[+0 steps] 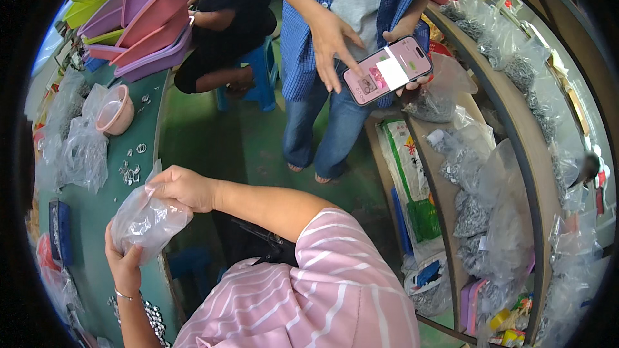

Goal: The person picks up small metal components from a pile on a green table, sorts through them, and places several items into clear plastic bags.

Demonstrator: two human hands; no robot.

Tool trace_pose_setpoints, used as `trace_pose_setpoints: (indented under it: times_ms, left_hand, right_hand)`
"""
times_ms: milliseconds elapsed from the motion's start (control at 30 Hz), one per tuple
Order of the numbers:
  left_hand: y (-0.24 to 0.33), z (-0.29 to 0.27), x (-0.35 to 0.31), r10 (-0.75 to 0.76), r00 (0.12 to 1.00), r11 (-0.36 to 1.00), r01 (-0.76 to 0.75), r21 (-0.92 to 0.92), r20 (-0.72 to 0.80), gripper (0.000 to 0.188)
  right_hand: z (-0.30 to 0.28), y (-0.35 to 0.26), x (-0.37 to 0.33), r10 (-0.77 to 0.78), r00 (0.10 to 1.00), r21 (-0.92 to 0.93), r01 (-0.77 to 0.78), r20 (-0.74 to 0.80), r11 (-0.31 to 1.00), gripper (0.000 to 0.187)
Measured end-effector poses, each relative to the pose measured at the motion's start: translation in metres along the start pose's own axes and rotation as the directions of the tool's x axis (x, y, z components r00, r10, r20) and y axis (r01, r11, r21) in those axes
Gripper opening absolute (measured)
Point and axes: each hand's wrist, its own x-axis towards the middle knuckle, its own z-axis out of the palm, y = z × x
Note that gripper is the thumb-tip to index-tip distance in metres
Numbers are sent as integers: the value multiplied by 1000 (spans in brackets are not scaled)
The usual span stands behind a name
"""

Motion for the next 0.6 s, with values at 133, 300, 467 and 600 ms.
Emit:
trace_pose_setpoints:
  times_ms: [133, 300, 467, 600]
  left_hand:
    - [-6, 5, 6, 39, 999, 992, -39, 116, 2, 58]
    - [-13, 22, 17, 29, 998, 974, -42, 221, 61, 54]
    - [-8, 49, 34, -68, 987, 957, 23, 289, 146, 54]
    - [-11, 60, 47, -73, 973, 927, -14, 375, 218, 54]
  right_hand:
    - [-8, 7, 3, -21, 997, -17, 20, -74, 1000, 25]
    - [-32, 3, -5, -46, 999, -132, 42, -23, 990, 24]
    - [-52, -9, -23, -34, 999, -209, 28, -26, 977, 29]
    - [-66, -10, -34, -41, 998, -224, 31, -41, 974, 28]
